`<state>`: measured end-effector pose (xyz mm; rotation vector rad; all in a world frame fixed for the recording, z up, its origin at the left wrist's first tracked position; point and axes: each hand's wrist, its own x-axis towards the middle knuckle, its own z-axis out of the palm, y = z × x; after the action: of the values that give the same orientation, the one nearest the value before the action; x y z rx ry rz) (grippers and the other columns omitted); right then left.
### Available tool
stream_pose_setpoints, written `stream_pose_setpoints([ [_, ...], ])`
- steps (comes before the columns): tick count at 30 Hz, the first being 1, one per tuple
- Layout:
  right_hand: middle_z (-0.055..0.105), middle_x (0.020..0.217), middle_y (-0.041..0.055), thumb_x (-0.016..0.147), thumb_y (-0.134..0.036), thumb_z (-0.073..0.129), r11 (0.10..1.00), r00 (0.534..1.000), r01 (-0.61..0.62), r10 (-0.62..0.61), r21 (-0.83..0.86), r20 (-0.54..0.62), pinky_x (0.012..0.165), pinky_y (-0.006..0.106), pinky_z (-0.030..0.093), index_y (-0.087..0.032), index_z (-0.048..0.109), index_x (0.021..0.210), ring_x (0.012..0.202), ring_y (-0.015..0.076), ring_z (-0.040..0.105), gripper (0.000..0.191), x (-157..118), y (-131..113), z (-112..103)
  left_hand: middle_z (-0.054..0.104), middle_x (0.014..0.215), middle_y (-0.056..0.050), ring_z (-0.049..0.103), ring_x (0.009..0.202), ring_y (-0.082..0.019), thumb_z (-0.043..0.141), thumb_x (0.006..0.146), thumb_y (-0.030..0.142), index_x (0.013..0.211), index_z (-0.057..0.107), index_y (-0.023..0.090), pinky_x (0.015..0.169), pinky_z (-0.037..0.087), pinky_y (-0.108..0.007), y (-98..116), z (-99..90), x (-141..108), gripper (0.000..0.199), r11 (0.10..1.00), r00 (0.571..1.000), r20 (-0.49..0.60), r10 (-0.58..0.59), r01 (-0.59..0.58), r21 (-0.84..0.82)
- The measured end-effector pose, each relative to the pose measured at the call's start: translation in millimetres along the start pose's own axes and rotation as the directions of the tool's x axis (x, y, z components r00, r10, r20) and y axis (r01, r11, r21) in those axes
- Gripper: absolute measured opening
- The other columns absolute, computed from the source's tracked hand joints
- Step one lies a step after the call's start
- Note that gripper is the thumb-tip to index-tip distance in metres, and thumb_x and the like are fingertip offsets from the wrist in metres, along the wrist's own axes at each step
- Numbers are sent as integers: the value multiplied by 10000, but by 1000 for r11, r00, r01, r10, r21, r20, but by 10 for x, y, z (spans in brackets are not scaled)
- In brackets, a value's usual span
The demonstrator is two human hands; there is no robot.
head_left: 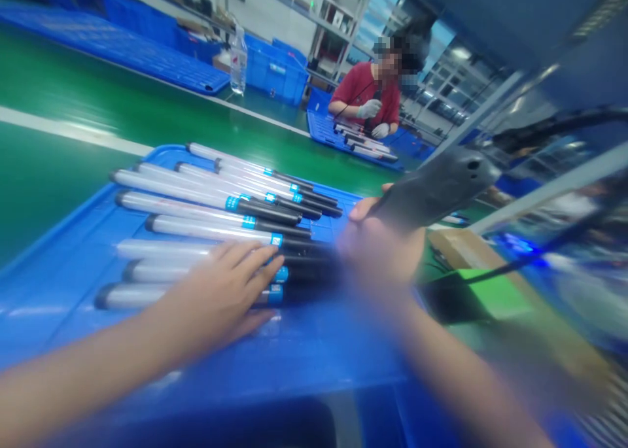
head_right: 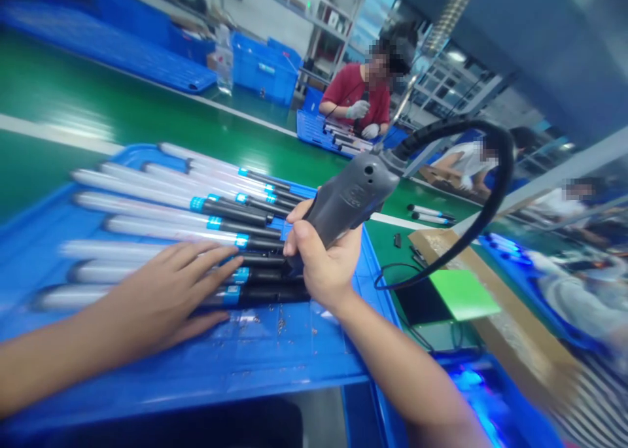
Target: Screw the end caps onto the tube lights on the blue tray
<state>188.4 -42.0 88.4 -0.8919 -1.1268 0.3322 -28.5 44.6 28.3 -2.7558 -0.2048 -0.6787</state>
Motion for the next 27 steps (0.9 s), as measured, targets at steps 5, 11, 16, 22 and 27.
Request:
stream_pose_setpoints([
  [5, 658, 877, -64, 866, -398, 782, 1000, 999, -18, 18, 18, -32, 464, 231, 518, -279, 483, 1020, 486, 63, 582, 356, 122, 15, 110, 739, 1306, -171, 638, 1196, -372, 602, 1003, 534, 1300, 749, 101, 1010, 463, -512, 23, 5, -13, 546, 1000, 1000, 24, -12, 13, -8],
  [11, 645, 845, -64, 957, -275, 657, 988, 996, -80, 84, -131, 26, 583, 217, 550, -262, 470, 1014, 580, 53, 595, 196, 191, 46, 244, 749, 1303, -135, 639, 1179, -357, 626, 993, 527, 1275, 767, 134, 983, 465, -499, 65, -9, -5, 504, 999, 999, 33, -35, 35, -13],
  [16, 655, 899, -50, 967, -270, 634, 970, 991, -120, 128, -211, 25, 624, 226, 564, -259, 453, 1043, 601, 52, 601, 197, 155, 11, 247, 743, 1336, -121, 635, 1195, -350, 619, 992, 538, 1288, 768, 144, 988, 469, -502, 72, -8, -2, 514, 999, 999, 23, -43, 44, -11],
  [22, 649, 921, -50, 981, -252, 624, 971, 992, -105, 117, -215, 44, 619, 224, 565, -259, 455, 1048, 606, 48, 607, 181, 165, 68, 241, 742, 1342, -121, 637, 1197, -352, 648, 975, 545, 1289, 767, 144, 985, 465, -497, 84, -11, 6, 522, 999, 998, 36, -50, 51, -21],
  [27, 639, 908, -59, 975, -277, 652, 990, 995, -33, 45, -139, 84, 586, 225, 553, -263, 458, 1019, 588, 47, 598, 200, 153, 90, 244, 738, 1336, -140, 635, 1206, -358, 636, 990, 536, 1294, 765, 140, 1016, 443, -494, 77, -15, 7, 515, 998, 998, 44, -55, 56, -32],
])
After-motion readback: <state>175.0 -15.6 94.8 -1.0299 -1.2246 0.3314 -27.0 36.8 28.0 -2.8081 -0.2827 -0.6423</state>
